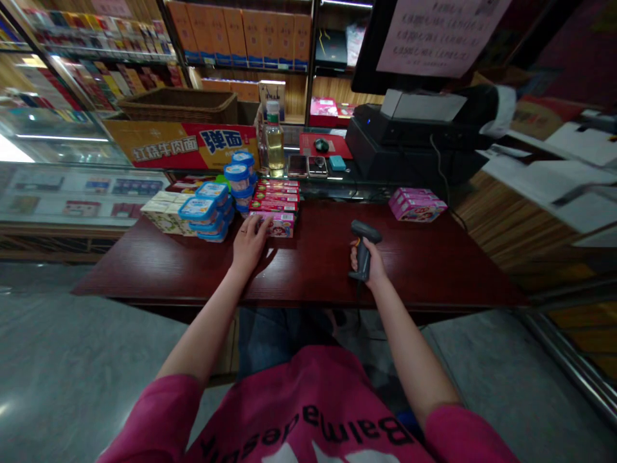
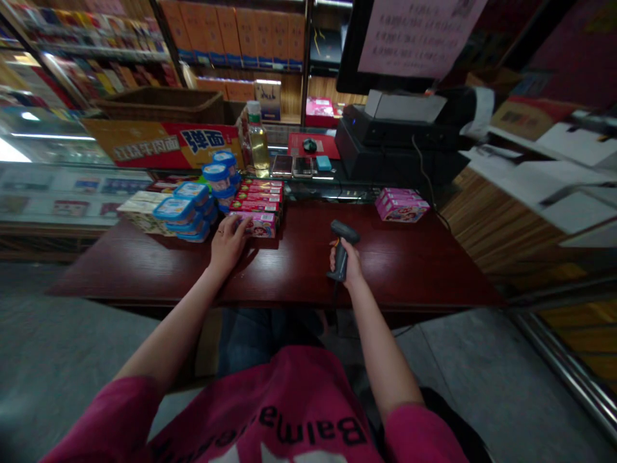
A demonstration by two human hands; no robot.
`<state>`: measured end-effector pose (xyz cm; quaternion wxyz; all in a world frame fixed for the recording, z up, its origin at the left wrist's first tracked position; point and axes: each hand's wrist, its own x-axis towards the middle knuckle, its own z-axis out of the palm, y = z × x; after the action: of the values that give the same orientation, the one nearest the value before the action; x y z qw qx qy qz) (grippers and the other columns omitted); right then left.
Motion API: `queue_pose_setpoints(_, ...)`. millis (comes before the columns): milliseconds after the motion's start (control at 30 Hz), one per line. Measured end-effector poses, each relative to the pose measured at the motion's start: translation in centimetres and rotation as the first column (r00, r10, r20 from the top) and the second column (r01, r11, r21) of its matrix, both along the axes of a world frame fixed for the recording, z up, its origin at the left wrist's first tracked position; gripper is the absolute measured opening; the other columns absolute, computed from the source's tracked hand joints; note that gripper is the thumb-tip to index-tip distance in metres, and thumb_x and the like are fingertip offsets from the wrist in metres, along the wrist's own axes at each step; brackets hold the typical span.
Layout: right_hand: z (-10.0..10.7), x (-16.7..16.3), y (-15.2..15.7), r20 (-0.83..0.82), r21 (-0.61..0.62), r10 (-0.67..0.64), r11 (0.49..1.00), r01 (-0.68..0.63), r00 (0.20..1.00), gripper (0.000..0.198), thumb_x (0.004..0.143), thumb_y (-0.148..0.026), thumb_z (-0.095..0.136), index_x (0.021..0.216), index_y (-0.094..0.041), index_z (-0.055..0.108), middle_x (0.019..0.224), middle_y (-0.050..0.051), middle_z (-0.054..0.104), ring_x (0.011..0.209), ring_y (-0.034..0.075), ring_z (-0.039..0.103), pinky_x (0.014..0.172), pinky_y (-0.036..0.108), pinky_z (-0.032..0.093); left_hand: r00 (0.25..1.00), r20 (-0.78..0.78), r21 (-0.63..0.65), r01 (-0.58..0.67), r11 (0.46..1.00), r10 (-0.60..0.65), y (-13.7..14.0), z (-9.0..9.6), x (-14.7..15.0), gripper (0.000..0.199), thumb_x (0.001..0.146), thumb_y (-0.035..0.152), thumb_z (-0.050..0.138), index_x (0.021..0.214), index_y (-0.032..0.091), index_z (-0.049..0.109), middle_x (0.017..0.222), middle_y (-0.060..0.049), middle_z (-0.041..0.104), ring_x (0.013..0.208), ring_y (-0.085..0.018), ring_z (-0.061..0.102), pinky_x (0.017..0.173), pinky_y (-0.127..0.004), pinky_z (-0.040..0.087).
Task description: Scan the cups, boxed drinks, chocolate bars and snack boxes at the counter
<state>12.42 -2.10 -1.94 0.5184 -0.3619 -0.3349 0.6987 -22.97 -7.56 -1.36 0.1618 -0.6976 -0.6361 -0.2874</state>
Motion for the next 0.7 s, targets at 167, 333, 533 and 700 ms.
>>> queue_pose_setpoints(167,-0.2,0.2,0.4,-0.060,-0.022,-0.008,1.000,0.007,0.998,0.039,0.075,-0.052,0.080,0.089,-0.018,0.067,0.060,-0.005,0.060,0.040,0.008,0.049,0.032,0.017,0.037,0.999,-0.008,0.062,0.036,0.997,-0.035,-0.6,-0.4,0.4,0.058,0.096,0.020,0.058,0.153,0.024,0.053,0.144,-0.018,0.056,0.140,-0.035,0.050,0.123,-0.052,0.039)
queue_pose_setpoints(333,-0.3,-0.2,0.0,-0.102,-0.013,-0.112,0.994,0.112,0.988,0.038,0.078,-0.053,0.077,0.088,-0.018,0.066,0.059,-0.005,0.059,0.040,0.008,0.050,0.031,0.017,0.038,0.980,-0.017,0.088,0.200,0.976,-0.199,0.7,-0.4,5.2,0.056,0.098,0.023,0.059,0.153,0.027,0.051,0.139,-0.015,0.058,0.134,-0.032,0.054,0.121,-0.050,0.041)
queue_pose_setpoints(533,0.0,5.5,0.3,-0.084,0.017,-0.419,0.907,0.421,0.904,0.038,0.078,-0.054,0.077,0.086,-0.020,0.062,0.058,-0.006,0.059,0.038,0.009,0.052,0.033,0.020,0.043,0.892,0.056,0.027,0.448,0.894,-0.449,6.5,1.6,17.7,0.062,0.095,0.022,0.061,0.155,0.021,0.045,0.142,-0.016,0.054,0.133,-0.032,0.053,0.117,-0.049,0.046)
queue_pose_setpoints(700,0.4,12.8,1.5,-0.054,0.022,-0.625,0.779,0.627,0.779,0.037,0.076,-0.052,0.078,0.081,-0.020,0.059,0.054,-0.007,0.057,0.037,0.009,0.051,0.032,0.021,0.043,0.837,0.149,-0.005,0.534,0.846,-0.527,13.5,3.4,28.3,0.069,0.089,0.021,0.068,0.154,0.017,0.043,0.148,-0.019,0.049,0.133,-0.035,0.053,0.111,-0.051,0.050)
